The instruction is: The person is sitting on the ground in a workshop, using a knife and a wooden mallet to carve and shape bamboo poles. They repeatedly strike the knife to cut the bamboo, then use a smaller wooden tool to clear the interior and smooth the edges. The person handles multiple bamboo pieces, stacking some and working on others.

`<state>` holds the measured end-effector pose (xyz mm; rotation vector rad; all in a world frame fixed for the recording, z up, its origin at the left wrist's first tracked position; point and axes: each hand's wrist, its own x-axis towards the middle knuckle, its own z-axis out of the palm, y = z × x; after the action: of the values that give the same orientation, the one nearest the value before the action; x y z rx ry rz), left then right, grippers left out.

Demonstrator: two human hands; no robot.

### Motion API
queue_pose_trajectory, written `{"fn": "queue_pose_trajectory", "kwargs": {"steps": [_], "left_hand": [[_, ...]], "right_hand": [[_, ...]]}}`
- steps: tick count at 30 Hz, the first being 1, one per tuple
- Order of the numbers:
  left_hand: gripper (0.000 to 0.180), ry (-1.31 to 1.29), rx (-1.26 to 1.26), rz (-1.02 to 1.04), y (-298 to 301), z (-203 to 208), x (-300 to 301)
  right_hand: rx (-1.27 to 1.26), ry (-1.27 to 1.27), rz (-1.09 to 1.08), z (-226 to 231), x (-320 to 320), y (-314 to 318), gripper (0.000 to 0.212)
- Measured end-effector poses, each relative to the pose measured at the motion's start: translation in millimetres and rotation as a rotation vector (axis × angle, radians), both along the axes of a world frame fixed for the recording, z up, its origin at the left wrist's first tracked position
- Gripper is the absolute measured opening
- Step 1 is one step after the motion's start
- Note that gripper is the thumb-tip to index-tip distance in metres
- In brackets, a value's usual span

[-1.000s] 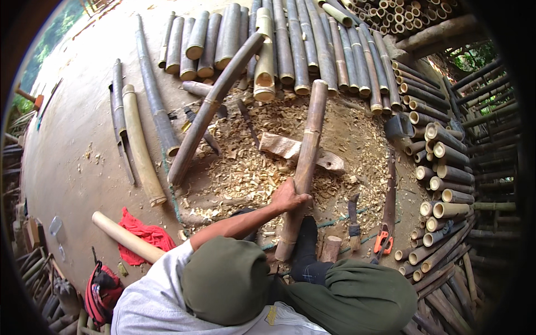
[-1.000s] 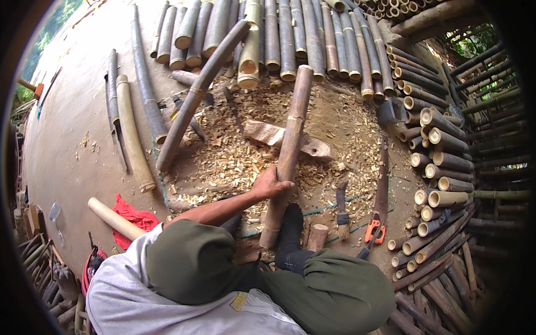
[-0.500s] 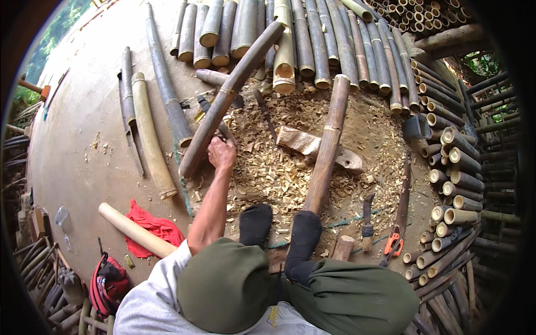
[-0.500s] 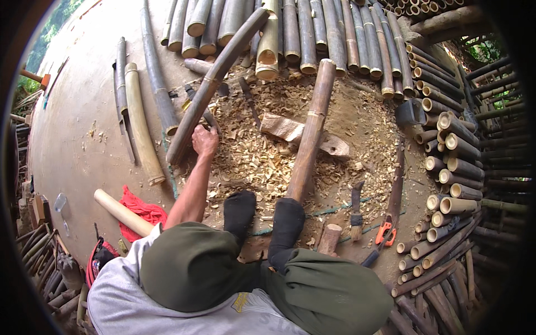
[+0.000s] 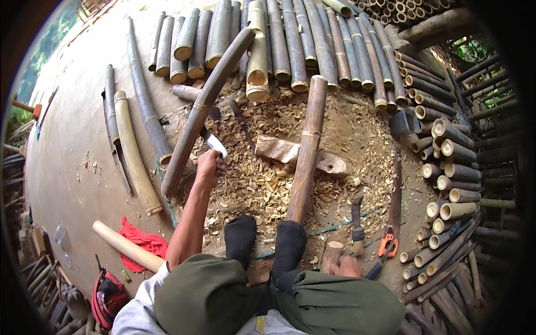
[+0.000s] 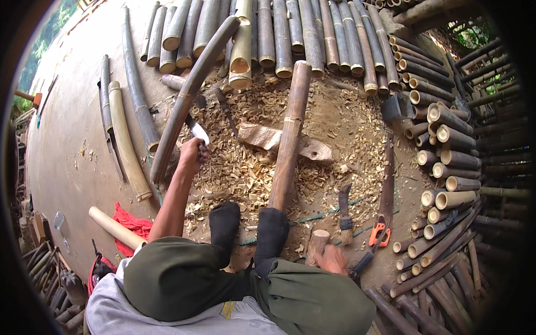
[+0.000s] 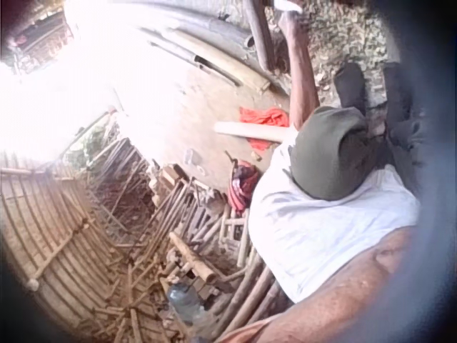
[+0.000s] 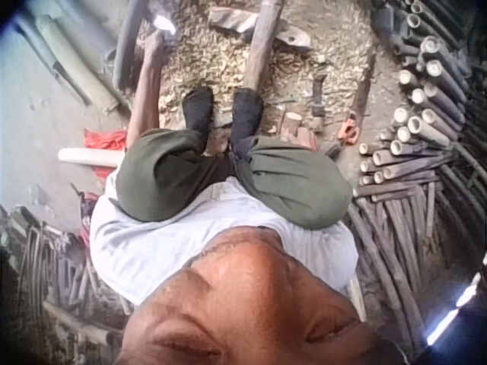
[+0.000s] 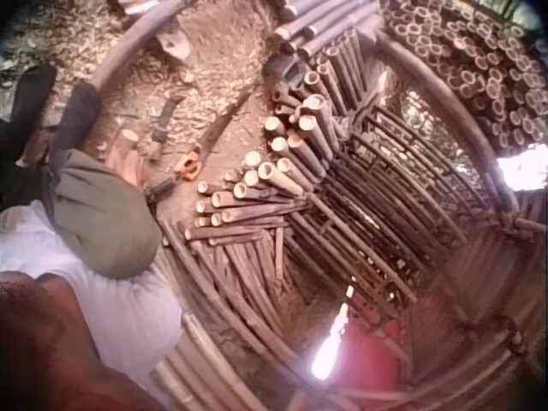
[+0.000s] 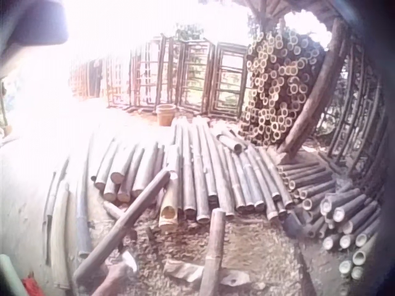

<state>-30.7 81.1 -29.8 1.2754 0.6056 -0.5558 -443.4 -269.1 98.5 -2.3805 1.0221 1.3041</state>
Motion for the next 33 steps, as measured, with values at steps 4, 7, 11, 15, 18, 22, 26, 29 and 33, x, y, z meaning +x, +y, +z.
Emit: {"fn": "queue_pose_trajectory", "kwargs": {"steps": [4, 7, 11, 15, 18, 22, 26, 29, 33], "left_hand": [[0.016, 0.115, -0.522, 0.189, 28, 41, -52], [0.015, 0.132, -0.587, 0.21, 20, 50, -76], [0.017, 0.066, -0.756, 0.264, 24, 60, -74], [0.02, 0.091, -0.804, 0.291, 4, 95, -69], [0.018, 0.117, -0.489, 0.157, -24, 112, -103], [0.015, -0.057, -0.22, -0.367, -27, 93, -152], [0.02, -0.434, 0.01, -1.01, -22, 124, -131], [0.029, -0.649, -0.042, -1.323, -33, 141, -120], [0.026, -0.884, -0.01, -1.581, -43, 148, -113]], "right_hand": [[0.003, -0.818, 0.027, 34, 82, 17, 0.042], [0.199, -0.874, 0.024, 63, 144, 28, 0.042], [0.323, -1.075, 0.235, 60, 194, 50, 0.036], [0.408, -1.141, 0.403, 54, 205, 68, 0.034], [0.446, -1.118, 0.388, 54, 201, 80, 0.035], [0.414, -1.133, 0.266, 57, 193, 74, 0.044], [0.125, -1.191, 0.593, 99, 207, 58, 0.065], [-0.075, -0.991, 0.943, 118, 213, 44, 0.081], [-0.035, -0.715, 1.138, 103, 208, 14, 0.047]]}}
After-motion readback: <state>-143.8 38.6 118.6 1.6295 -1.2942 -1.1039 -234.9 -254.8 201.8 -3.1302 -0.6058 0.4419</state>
